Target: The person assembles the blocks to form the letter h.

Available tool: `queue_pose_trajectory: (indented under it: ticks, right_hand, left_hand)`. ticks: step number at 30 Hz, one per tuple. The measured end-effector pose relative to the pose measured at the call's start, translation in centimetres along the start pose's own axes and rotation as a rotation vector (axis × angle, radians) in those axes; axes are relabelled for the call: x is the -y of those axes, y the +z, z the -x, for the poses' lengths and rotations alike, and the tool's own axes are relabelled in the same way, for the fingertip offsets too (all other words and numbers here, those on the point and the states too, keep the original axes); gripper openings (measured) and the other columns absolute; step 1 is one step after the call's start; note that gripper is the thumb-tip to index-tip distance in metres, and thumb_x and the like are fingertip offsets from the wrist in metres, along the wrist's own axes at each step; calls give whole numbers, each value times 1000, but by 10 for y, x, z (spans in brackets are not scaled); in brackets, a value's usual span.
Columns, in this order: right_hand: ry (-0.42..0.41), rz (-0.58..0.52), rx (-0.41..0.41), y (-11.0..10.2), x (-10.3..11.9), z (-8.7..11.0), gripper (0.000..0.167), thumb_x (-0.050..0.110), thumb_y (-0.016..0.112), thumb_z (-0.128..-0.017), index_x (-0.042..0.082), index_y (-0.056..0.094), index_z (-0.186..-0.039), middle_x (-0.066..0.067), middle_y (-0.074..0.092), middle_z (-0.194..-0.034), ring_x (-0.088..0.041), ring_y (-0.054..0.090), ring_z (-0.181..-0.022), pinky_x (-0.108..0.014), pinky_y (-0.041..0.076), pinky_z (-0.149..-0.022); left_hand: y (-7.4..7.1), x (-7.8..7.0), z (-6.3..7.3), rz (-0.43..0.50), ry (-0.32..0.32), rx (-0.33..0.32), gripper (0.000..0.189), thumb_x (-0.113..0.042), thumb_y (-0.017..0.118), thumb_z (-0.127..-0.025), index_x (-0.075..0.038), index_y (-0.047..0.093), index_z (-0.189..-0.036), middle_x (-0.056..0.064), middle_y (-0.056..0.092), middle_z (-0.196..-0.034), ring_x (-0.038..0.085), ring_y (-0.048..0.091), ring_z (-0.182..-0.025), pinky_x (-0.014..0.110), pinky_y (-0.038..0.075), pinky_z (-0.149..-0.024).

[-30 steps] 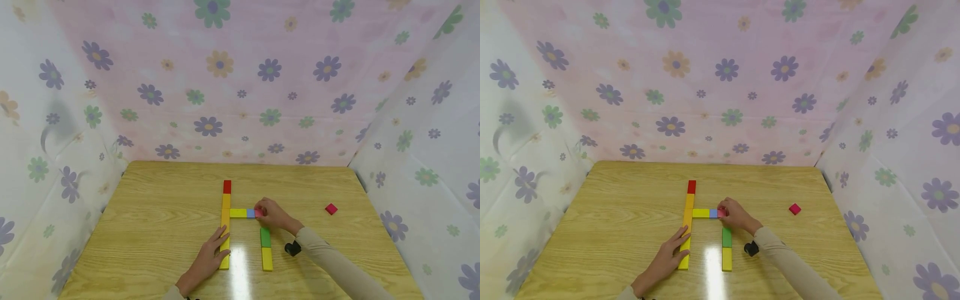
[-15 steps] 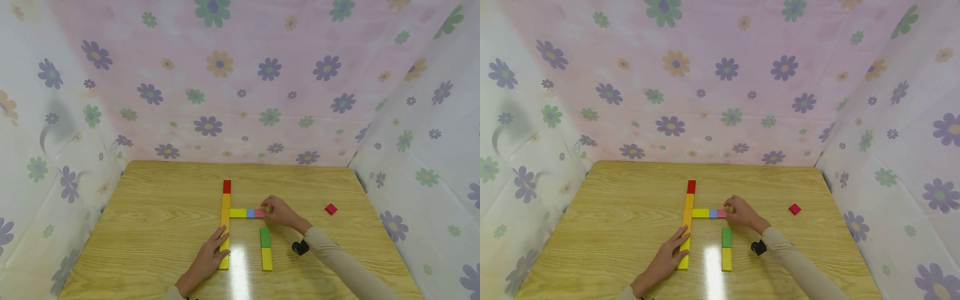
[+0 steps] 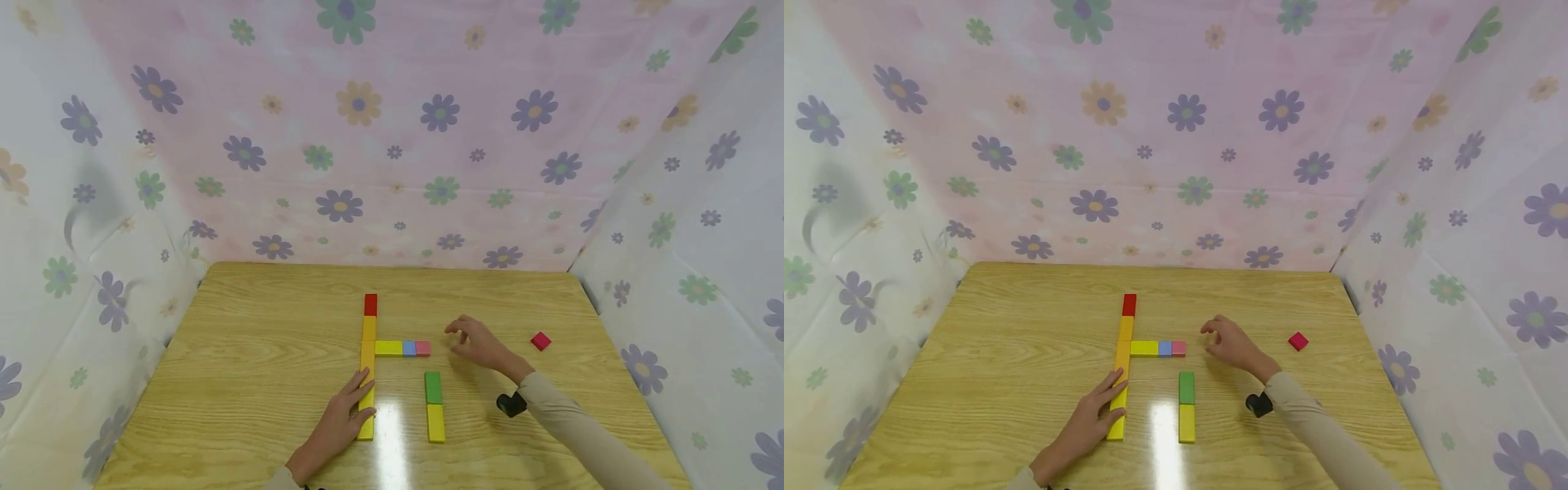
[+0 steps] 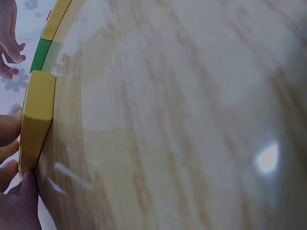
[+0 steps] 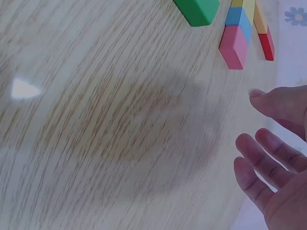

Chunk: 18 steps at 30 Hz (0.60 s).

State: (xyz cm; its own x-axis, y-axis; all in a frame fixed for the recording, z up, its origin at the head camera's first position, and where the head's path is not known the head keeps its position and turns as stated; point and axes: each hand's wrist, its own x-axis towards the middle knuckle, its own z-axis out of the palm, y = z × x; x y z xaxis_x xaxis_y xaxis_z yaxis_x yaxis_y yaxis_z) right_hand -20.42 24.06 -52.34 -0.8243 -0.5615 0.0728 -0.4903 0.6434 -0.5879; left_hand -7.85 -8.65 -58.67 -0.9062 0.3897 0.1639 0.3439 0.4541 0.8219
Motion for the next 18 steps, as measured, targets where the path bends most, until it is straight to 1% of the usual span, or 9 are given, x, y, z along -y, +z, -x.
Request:
queue_pose_trajectory:
  ticks: [4, 9, 15, 18]
  right_hand:
    - [5, -4, -12, -6, -2, 7, 28, 1, 68, -83, -5, 63, -110, -17, 57, -103, -13, 53, -72, -32, 49, -64]
    - [-1, 2, -29, -11, -7, 14, 28, 0, 69, -82, -5, 64, -109, -19, 58, -103, -13, 53, -71, -32, 50, -64]
    - [18, -20, -35, -16, -13, 22, 28, -2, 69, -82, -5, 63, -109, -19, 57, -102, -14, 52, -72, -42, 51, -67]
    - [27, -18, -36, -19, -15, 28, 28, -2, 68, -82, -5, 63, -109, -19, 57, -102, -14, 51, -72, -41, 50, -67]
  left_hand:
    - [-1, 1, 0, -2, 0, -4, 52, -17, 63, -92, 2, 47, -137, 13, 29, -152, 35, 22, -139, 51, 36, -101]
    - [-1, 1, 0, 0, -15, -4, 52, -19, 63, -92, 1, 47, -137, 12, 29, -152, 34, 23, -139, 51, 35, -101]
    - [-1, 0, 0, 6, -9, -2, 52, -19, 63, -92, 2, 48, -137, 12, 29, -152, 33, 22, -139, 50, 35, -101]
    - [-1, -1, 0, 0, -8, -2, 52, -19, 63, -92, 2, 48, -137, 12, 29, -152, 33, 22, -139, 50, 36, -101]
